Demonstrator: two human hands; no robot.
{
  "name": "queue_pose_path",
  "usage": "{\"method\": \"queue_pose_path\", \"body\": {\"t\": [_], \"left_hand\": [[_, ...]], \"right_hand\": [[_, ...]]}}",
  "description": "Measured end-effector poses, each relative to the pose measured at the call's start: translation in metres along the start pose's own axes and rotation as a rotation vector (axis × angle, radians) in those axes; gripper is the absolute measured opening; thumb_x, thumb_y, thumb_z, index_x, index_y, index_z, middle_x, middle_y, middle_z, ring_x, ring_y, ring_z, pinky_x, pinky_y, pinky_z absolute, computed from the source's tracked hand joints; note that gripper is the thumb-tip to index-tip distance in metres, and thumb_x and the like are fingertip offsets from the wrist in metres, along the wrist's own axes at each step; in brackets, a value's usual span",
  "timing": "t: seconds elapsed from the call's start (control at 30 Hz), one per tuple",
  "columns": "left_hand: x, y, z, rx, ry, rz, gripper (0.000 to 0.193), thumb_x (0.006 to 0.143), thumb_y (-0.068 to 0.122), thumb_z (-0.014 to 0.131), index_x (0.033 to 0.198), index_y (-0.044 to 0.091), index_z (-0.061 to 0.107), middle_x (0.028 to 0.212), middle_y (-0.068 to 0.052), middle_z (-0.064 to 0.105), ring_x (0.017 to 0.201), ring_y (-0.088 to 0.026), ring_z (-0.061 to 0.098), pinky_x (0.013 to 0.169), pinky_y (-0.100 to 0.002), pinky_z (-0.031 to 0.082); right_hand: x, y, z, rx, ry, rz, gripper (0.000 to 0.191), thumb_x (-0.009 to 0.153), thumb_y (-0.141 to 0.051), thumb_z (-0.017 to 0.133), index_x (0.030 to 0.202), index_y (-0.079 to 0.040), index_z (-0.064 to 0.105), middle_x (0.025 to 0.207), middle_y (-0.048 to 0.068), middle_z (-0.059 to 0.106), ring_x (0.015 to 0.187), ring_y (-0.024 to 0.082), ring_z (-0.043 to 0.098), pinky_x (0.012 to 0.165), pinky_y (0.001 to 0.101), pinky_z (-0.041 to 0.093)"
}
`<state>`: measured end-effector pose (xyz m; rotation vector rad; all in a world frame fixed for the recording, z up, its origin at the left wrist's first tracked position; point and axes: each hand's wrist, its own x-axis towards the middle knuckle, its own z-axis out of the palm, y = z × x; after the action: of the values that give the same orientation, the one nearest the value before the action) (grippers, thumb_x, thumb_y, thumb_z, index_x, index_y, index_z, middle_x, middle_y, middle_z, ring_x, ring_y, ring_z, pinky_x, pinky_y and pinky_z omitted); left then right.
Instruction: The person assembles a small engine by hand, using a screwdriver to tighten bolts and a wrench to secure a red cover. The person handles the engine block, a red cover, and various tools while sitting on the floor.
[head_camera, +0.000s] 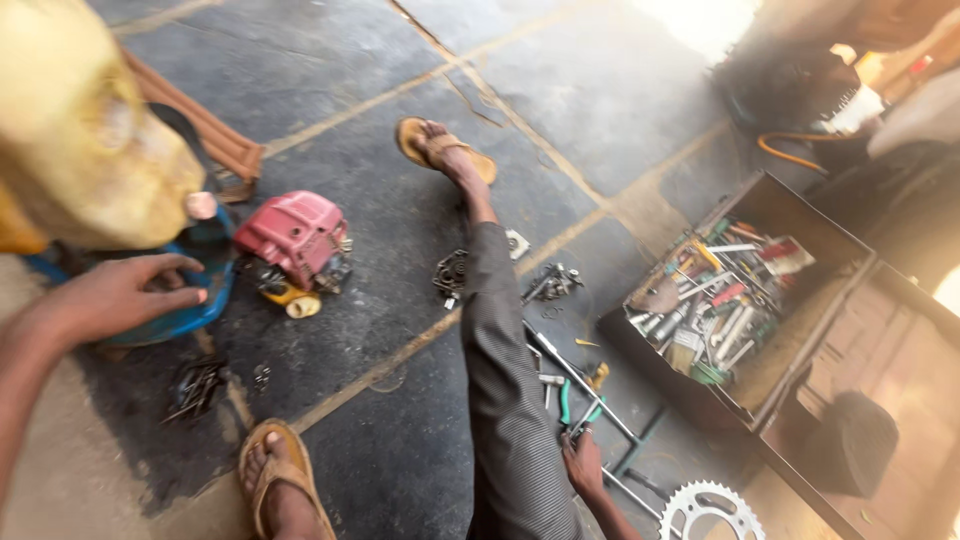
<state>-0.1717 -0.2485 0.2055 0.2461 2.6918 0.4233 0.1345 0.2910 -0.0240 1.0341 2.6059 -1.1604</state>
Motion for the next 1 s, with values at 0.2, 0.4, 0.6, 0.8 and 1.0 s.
{"method": "queue_pose_path", "body": {"t": [0.2,0.4,0.6,0.8,1.0], "left_hand": [[-0.108,-0.037,-0.033,0.525,0.027,-0.271,0.071,0.087,0.064,0.061,0.148,0.029,0.053,0.135,-0.005,0.066,0.118,-0.024,0.072,0.102,-0.040,0.060],[-0.210,-0.074,-0.015,0.408,-0.053,-0.312,0.072,0.086,0.068,0.058,0.150,0.036,0.049,0.140,-0.006,0.063,0.121,-0.021,0.073,0.106,-0.036,0.062],[-0.267,-0.093,0.010,0.197,-0.073,-0.405,0.074,0.087,0.066,0.060,0.151,0.030,0.049,0.142,-0.007,0.063,0.130,-0.021,0.067,0.110,-0.038,0.058],[-0.296,-0.087,-0.018,0.105,0.031,-0.396,0.078,0.085,0.065,0.062,0.152,0.027,0.049,0.141,-0.011,0.065,0.131,-0.025,0.065,0.109,-0.041,0.057],[-0.276,-0.040,-0.054,0.197,0.105,-0.345,0.074,0.088,0.064,0.061,0.150,0.024,0.053,0.133,-0.014,0.070,0.126,-0.027,0.070,0.106,-0.043,0.059]], "right_hand": [[-0.019,-0.011,0.003,0.050,0.019,-0.028,0.043,0.093,-0.030,0.065,0.119,0.002,0.050,0.089,0.024,0.071,0.084,0.044,0.069,0.075,0.0523,0.052],[-0.044,-0.023,-0.011,0.230,-0.001,-0.110,0.042,0.092,-0.029,0.065,0.119,0.001,0.051,0.091,0.023,0.071,0.085,0.042,0.070,0.076,0.0510,0.053],[-0.037,-0.153,-0.029,0.421,-0.034,-0.315,0.041,0.091,-0.027,0.066,0.120,-0.001,0.053,0.092,0.021,0.071,0.086,0.040,0.070,0.077,0.0497,0.054],[-0.058,-0.284,-0.046,0.603,-0.087,-0.572,0.040,0.090,-0.026,0.066,0.121,-0.002,0.054,0.094,0.019,0.071,0.087,0.039,0.070,0.078,0.0483,0.055],[-0.060,-0.408,-0.068,0.698,-0.168,-0.719,0.040,0.089,-0.025,0.067,0.121,-0.004,0.056,0.096,0.018,0.071,0.088,0.037,0.071,0.079,0.0470,0.056]]}}
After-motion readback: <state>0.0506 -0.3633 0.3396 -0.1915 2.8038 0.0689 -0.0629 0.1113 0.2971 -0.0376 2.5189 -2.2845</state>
